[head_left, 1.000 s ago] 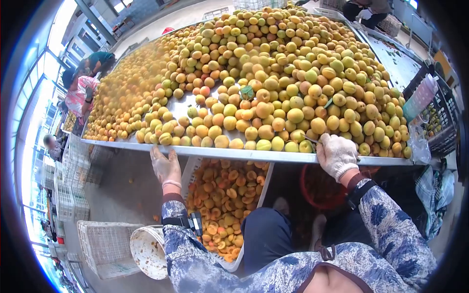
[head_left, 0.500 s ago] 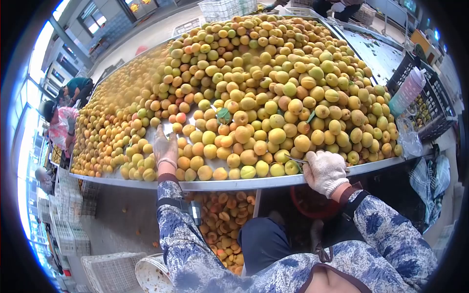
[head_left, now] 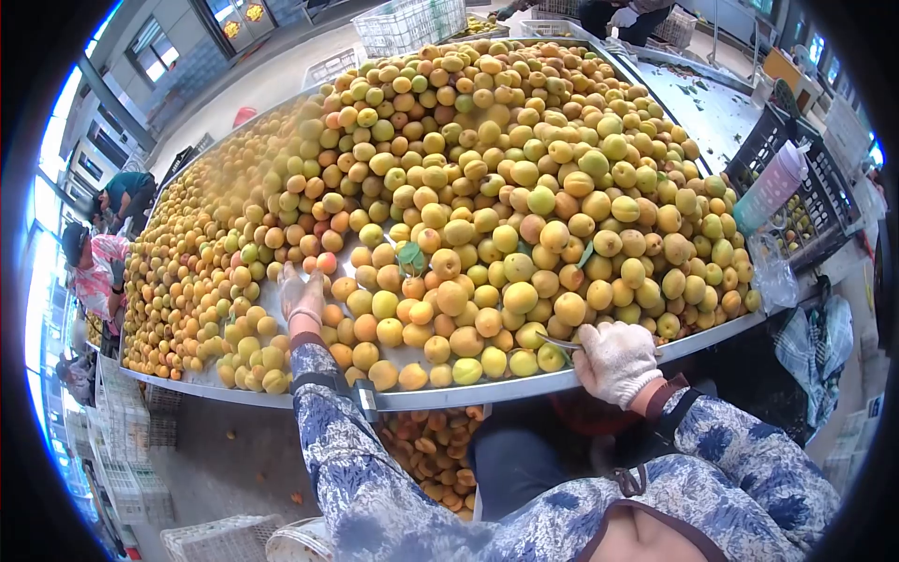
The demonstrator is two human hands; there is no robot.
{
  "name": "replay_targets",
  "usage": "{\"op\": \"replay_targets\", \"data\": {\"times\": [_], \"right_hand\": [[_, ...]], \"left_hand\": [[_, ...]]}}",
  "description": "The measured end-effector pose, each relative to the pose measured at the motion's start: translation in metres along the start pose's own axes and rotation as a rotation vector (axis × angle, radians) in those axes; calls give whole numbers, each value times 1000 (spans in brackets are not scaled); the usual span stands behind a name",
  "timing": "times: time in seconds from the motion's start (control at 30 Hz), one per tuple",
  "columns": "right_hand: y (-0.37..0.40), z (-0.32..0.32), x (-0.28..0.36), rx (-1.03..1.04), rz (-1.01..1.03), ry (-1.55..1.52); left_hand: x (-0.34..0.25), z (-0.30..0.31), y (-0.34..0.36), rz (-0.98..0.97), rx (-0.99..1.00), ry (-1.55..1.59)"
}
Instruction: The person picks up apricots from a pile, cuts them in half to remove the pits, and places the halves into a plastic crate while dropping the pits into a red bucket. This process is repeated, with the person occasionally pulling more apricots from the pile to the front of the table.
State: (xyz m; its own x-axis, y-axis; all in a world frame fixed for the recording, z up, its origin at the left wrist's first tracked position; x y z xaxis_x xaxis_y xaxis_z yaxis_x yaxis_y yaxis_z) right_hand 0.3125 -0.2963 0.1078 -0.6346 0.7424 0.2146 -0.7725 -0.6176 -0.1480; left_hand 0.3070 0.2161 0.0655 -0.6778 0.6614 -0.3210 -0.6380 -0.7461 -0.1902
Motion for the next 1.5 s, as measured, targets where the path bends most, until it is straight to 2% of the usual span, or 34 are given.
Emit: {"op": "replay_targets", "data": {"times": [0.07,0.13,0.27,0.33,0.4,0.53,0.57,0.6,0.67,0.73,0.8,0.87,0.93,1.0,1.03,1.07,1.13,1.17,1.23,1.27,1.33,1.4,1.43,1.5], "right_hand": [[-1,2,1,-5,2,-4],[-2,-1,0,28,-8,-1],[-3,-4,0,63,-10,17],[-4,-4,0,68,-11,20],[-2,-3,2,60,-13,24],[-1,-5,4,94,-47,18],[-1,-5,4,95,-46,25],[-1,-5,3,94,-44,31],[0,-5,3,77,-36,39],[0,-4,5,60,-29,47],[1,-1,6,36,-18,40],[1,-1,5,37,-29,37],[2,1,7,9,-14,50],[4,-3,3,38,-40,32],[4,-2,4,13,-26,43],[4,-1,5,-14,-12,52],[5,0,4,-26,-18,37],[6,1,4,-40,-14,33],[8,5,5,-76,-8,31],[10,7,5,-103,0,38],[12,8,4,-124,8,26],[14,7,2,-143,10,23],[14,5,0,-137,0,22],[16,4,-2,-136,-17,16]], "left_hand": [[7,-7,-8,9,12,2],[1,-11,-7,41,106,-10],[0,-51,-29,-5,149,-47],[-14,-45,-31,-19,159,30],[-21,-41,-32,35,175,-39],[-31,-35,-31,-28,96,-81],[-33,-39,-27,-34,206,-107],[-32,-37,-29,-34,206,-106],[-37,-47,-25,-146,359,-121],[-36,-43,-21,-143,335,-117],[-29,-41,-19,-36,290,-5],[-35,-16,-13,-139,-6,82],[-31,8,-11,-113,-136,466],[-26,17,-3,17,-99,972],[-27,25,1,46,-52,984],[-31,31,12,53,-65,1179],[-47,43,43,70,36,1410],[-49,48,57,67,38,1404],[-72,58,89,-178,134,991],[-77,46,107,-212,227,809],[-102,61,153,-532,38,320],[-103,61,187,-531,11,99],[-96,52,195,-462,107,93],[-92,52,212,-450,128,62]]}}
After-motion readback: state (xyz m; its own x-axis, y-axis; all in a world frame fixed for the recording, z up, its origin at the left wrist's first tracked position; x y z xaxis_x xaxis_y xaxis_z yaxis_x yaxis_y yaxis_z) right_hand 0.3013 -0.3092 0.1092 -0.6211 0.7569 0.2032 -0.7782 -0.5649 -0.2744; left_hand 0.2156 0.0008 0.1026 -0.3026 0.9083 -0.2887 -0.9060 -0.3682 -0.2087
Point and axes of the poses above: each hand's wrist, its own y-axis away from the middle knuckle, its own z-axis out of the back of the hand, x = y × z, the point moved 10 cm from there along -y, towards the middle knuckle, and after that the axes turned 5 degrees about -y, right-handed, at the moved point
